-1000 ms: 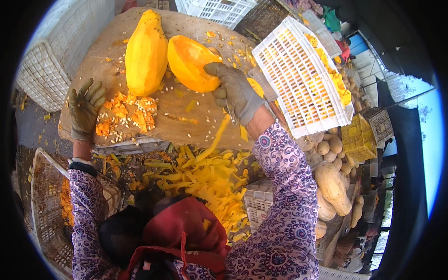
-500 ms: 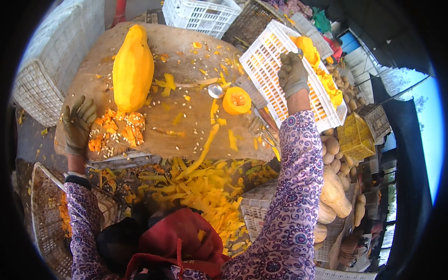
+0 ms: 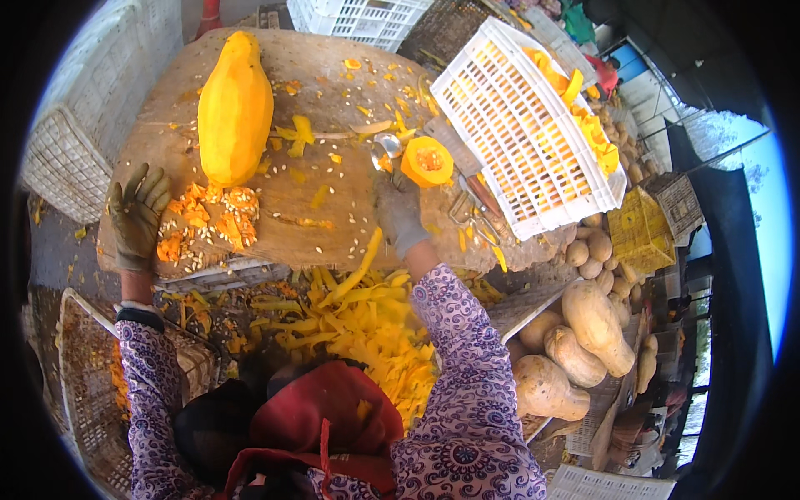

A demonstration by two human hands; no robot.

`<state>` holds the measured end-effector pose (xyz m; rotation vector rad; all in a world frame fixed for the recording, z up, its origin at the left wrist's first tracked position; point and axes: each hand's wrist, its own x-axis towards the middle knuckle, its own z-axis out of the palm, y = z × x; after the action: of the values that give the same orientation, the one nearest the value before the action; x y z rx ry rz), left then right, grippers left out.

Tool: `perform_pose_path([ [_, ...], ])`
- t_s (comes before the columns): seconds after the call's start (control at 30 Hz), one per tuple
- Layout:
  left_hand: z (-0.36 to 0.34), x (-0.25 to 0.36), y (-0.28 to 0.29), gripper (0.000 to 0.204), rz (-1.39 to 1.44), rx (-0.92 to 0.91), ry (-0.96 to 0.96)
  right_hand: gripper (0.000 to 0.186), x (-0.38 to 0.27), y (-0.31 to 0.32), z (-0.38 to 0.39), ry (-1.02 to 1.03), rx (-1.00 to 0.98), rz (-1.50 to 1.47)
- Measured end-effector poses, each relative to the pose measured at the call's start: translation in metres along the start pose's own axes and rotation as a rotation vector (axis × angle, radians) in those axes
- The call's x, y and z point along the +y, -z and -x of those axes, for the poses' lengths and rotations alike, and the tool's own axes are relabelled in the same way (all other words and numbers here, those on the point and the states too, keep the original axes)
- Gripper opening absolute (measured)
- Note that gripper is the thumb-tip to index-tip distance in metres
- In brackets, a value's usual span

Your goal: The person cuts a papaya in half, scoops out the seeds with a spoon, and places the seeds into a basket. The person repeats this process with multiple papayas, using a knife and spoon on a wooden board.

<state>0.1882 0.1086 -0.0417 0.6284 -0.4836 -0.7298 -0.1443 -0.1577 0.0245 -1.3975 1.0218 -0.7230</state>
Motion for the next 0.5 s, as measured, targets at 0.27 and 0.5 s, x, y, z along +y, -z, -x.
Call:
perform_pose_path([
  [0.27,-0.001,0.002,-0.003,0.061,-0.026,0.014,-0.005,0.014,0.067,-0.009,-0.021,0.177,0.151,-0.037],
  [0.5,-0.004,0.0,0.003,0.062,-0.001,0.061,-0.002,0.015,0.08,-0.012,-0.02,0.211,0.217,-0.068],
])
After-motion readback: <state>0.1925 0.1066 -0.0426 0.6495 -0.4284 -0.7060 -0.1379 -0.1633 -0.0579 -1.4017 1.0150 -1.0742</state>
